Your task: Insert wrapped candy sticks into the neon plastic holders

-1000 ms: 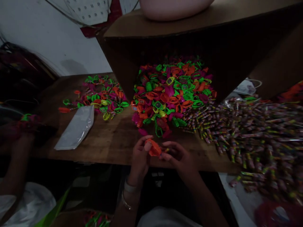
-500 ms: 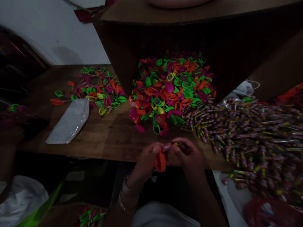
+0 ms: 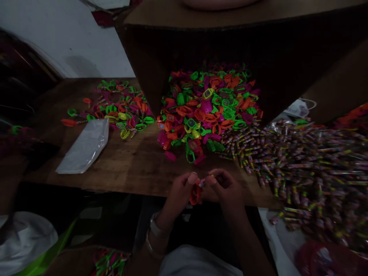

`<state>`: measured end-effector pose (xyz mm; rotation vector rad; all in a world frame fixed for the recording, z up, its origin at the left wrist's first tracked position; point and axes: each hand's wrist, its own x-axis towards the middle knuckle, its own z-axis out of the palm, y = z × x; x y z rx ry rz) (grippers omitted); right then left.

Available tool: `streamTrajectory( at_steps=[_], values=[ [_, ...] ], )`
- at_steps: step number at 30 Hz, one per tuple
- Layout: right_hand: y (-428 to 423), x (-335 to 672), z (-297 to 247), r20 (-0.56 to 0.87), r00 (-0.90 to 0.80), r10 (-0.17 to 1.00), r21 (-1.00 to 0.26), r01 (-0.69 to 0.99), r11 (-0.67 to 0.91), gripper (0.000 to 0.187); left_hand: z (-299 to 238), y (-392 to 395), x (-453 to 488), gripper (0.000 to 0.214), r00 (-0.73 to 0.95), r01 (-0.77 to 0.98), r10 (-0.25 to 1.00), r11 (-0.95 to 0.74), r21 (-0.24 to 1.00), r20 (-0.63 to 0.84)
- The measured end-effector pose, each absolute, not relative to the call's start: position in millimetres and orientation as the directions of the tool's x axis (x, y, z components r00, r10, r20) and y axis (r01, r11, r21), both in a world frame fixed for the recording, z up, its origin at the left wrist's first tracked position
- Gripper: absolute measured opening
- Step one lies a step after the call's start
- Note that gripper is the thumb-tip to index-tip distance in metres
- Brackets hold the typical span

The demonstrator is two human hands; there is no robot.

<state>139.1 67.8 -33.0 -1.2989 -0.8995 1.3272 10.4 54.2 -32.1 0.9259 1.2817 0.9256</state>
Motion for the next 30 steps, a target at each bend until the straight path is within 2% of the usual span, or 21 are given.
streamTrajectory(
  at_steps=[4,8,12,17,24,30],
  values=[
    [69,137,-37,-0.231,0.153,0.961,-0.959,-0.202,-0.198,0.026,-36,53,8,0.04,-0.052,0.146,0.988,0.149,0.978,-0.143],
    [68,139,-38,-0.269,0.098,0.958,-0.941,-0.237,-0.24,0.029,-38,51,4,0.028,-0.088,0.358,0.996,0.013,0.934,0.02],
    [66,140,-39,-0.274,0.036,0.961,-0.934,-0.248,-0.257,0.031,-38,48,1,0.03,-0.062,0.448,0.992,-0.069,0.891,0.108],
    [66,136,-40,-0.333,0.003,0.943,-0.862,-0.406,-0.304,0.036,-38,48,-1,0.027,0.016,0.506,0.967,-0.228,0.832,0.256],
    [64,128,-39,-0.339,0.081,0.937,-0.862,-0.426,-0.275,0.038,-43,46,-4,0.025,0.022,0.501,0.96,-0.252,0.828,0.279],
    [61,130,-44,-0.269,0.069,0.961,-0.901,-0.37,-0.226,0.03,-43,44,-7,0.021,-0.015,0.465,0.967,-0.219,0.858,0.255]
  ],
)
